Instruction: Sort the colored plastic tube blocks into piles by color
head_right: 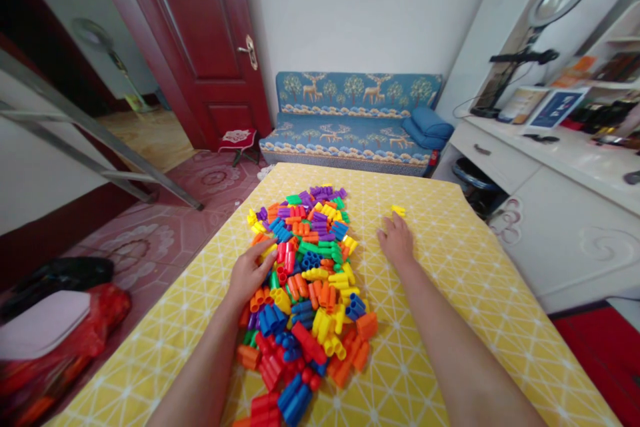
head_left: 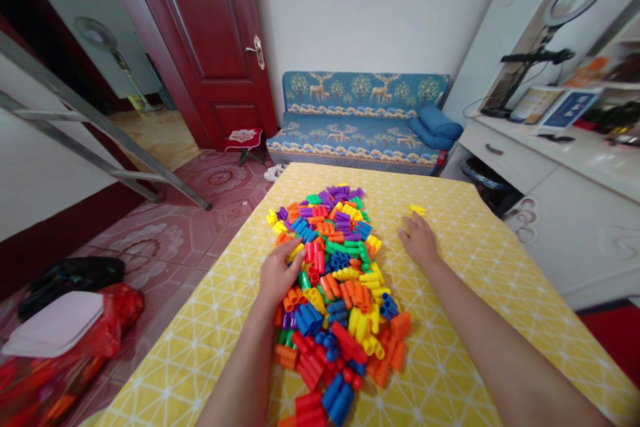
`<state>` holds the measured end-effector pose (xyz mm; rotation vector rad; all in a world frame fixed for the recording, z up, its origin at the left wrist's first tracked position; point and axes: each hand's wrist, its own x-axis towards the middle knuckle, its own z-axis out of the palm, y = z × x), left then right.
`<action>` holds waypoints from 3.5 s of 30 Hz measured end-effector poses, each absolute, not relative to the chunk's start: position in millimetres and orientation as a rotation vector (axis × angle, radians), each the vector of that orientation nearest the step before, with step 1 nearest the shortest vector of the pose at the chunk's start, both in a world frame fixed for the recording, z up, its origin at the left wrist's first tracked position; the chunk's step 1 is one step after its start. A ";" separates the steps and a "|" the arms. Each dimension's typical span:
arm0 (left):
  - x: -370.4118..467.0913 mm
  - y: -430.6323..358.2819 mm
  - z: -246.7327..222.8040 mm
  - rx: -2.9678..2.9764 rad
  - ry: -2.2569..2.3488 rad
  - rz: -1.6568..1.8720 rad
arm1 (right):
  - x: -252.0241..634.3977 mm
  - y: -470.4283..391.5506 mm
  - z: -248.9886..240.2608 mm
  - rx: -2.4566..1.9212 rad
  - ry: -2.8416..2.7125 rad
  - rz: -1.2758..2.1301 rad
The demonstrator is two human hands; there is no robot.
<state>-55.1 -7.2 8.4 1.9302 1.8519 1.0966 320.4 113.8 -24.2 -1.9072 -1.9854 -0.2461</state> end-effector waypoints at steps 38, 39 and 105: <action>-30.7 -28.2 61.8 2.079 1.753 0.969 | 272.5 -1.6 -40.1 -1.738 -1.991 0.008; -31.9 -28.4 62.4 2.053 1.773 0.950 | 273.6 -0.7 -40.5 -1.702 -1.958 0.043; -24.9 -28.7 28.9 1.859 1.765 1.217 | 295.9 -15.0 0.0 -2.099 -1.754 -0.094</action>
